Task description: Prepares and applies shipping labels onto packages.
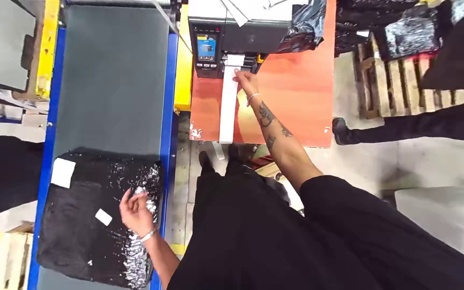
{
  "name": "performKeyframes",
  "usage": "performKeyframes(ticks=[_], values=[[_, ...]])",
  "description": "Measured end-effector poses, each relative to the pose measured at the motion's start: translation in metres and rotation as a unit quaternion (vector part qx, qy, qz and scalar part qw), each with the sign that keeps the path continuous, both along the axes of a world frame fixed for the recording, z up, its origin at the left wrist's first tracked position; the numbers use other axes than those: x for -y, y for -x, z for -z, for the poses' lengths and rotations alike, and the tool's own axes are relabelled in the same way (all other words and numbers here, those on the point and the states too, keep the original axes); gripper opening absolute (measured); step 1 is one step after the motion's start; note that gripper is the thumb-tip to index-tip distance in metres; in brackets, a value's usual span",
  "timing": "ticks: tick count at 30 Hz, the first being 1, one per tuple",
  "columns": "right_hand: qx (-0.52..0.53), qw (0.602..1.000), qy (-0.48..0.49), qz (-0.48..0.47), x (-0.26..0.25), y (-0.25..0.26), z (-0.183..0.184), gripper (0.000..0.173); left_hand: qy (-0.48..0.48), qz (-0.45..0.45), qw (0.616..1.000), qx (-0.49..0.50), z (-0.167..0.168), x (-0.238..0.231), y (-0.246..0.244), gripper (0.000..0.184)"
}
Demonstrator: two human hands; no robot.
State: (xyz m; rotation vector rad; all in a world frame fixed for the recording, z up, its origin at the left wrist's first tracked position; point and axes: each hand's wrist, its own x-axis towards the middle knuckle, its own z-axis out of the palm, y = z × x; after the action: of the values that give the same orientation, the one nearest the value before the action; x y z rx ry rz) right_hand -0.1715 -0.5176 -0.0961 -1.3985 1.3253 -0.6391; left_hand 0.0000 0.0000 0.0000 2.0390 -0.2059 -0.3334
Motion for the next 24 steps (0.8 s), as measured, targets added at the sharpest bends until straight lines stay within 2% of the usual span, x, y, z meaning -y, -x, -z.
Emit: performKeyframes(ticks=[2, 5, 8, 10, 12, 14, 16, 19, 21, 23, 24], values=[[0.008, 1.000, 0.006, 0.016, 0.015, -0.001, -0.009, 0.047, -0.003, 0.107, 0.994, -0.022, 0.005, 0.035, 0.006, 0.051], [0.081, 0.993, 0.011, 0.086, 0.022, -0.010, -0.010, 0.036, -0.028, 0.253, 0.966, -0.055, 0.015, 0.073, 0.027, 0.052], [0.209, 0.970, 0.021, 0.123, 0.017, -0.016, -0.013, 0.021, -0.067, 0.321, 0.942, -0.069, 0.019, 0.103, 0.053, 0.050], [0.242, 0.966, 0.030, 0.086, -0.009, -0.003, -0.022, 0.017, -0.109, 0.371, 0.919, -0.084, 0.023, 0.118, 0.068, 0.049], [0.234, 0.971, 0.043, 0.007, -0.050, 0.030, -0.038, 0.014, -0.165, 0.429, 0.881, -0.112, 0.026, 0.139, 0.079, 0.051], [0.212, 0.975, 0.012, -0.064, -0.101, 0.072, -0.064, 0.012, -0.197, 0.467, 0.853, -0.126, 0.030, 0.165, 0.089, 0.052], [0.220, 0.965, -0.007, -0.142, -0.149, 0.123, -0.092, 0.016, -0.173, 0.493, 0.842, -0.133, 0.037, 0.192, 0.099, 0.050], [0.285, 0.930, 0.052, -0.225, -0.183, 0.201, -0.131, 0.028, -0.124, 0.513, 0.830, -0.179, 0.048, 0.249, 0.117, 0.044], [0.294, 0.931, 0.099, -0.190, -0.179, 0.252, -0.158, 0.031, -0.123, 0.526, 0.819, -0.192, 0.054, 0.293, 0.136, 0.044], [0.226, 0.962, 0.135, -0.069, -0.161, 0.304, -0.174, 0.025, -0.124, 0.544, 0.810, -0.181, 0.059, 0.337, 0.160, 0.051], [0.171, 0.972, 0.159, 0.005, -0.145, 0.327, -0.171, 0.022, -0.123, 0.554, 0.807, -0.165, 0.061, 0.360, 0.174, 0.056]])
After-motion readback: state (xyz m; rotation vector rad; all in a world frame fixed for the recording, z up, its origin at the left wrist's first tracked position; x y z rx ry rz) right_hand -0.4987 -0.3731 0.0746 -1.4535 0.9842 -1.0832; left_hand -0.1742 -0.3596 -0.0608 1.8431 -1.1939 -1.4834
